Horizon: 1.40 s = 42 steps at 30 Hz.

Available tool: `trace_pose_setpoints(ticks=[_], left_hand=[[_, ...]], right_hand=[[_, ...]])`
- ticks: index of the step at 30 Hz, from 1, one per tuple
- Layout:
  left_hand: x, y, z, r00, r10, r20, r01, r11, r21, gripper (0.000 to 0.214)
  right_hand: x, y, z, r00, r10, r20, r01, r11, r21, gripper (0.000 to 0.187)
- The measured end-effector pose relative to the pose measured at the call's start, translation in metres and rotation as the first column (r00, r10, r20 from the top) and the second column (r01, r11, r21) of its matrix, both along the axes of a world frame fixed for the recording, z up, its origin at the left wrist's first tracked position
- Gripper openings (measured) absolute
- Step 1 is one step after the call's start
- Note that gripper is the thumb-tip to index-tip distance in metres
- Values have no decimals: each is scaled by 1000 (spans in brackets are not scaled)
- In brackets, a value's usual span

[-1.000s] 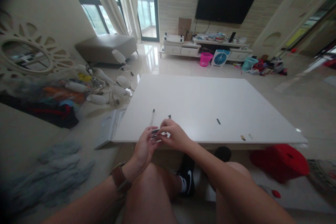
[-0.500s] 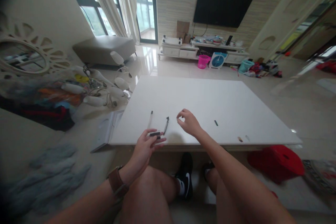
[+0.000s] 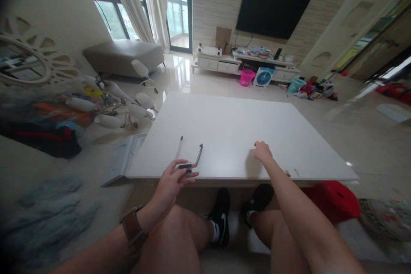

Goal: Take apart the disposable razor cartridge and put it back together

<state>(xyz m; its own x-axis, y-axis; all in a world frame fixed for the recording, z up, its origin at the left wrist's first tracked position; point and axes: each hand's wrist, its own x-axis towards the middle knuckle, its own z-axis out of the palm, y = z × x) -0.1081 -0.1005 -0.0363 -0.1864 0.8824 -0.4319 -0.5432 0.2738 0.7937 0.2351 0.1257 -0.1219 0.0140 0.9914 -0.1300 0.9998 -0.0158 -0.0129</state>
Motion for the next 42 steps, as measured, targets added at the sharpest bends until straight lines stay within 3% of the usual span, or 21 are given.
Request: trace_pose_setpoints(ticks=[3, 6, 19, 26, 31, 35, 42], left_hand=[[0, 0, 0, 1000, -1, 16, 1, 1000, -14, 22], [0, -1, -1, 1000, -9, 16, 9, 1000, -21, 23], [-1, -1, 1, 999, 15, 39, -15, 1000, 2, 25], [-3, 1, 1, 998, 39, 40, -40, 999, 25, 25], [-3, 1, 2, 998, 57, 38, -58, 998, 35, 24], [-3, 1, 3, 998, 46, 44, -47, 999, 25, 23], [-3, 1, 1, 999, 33, 29, -34, 999, 28, 23]], right_hand=[[12, -2, -8, 999, -14, 40, 17, 997, -69, 36], [2, -8, -18, 998, 26, 51, -21, 996, -92, 30], [-96, -25, -19, 970, 240, -45, -244, 962, -120, 17], [-152, -28, -4, 934, 329, -137, -342, 936, -80, 20], [-141, -21, 7, 969, 238, -66, -245, 957, -156, 23], [-123, -23, 5, 990, 143, 8, -136, 956, -261, 30], [-130, -37, -7, 982, 154, -108, -183, 917, -354, 30]])
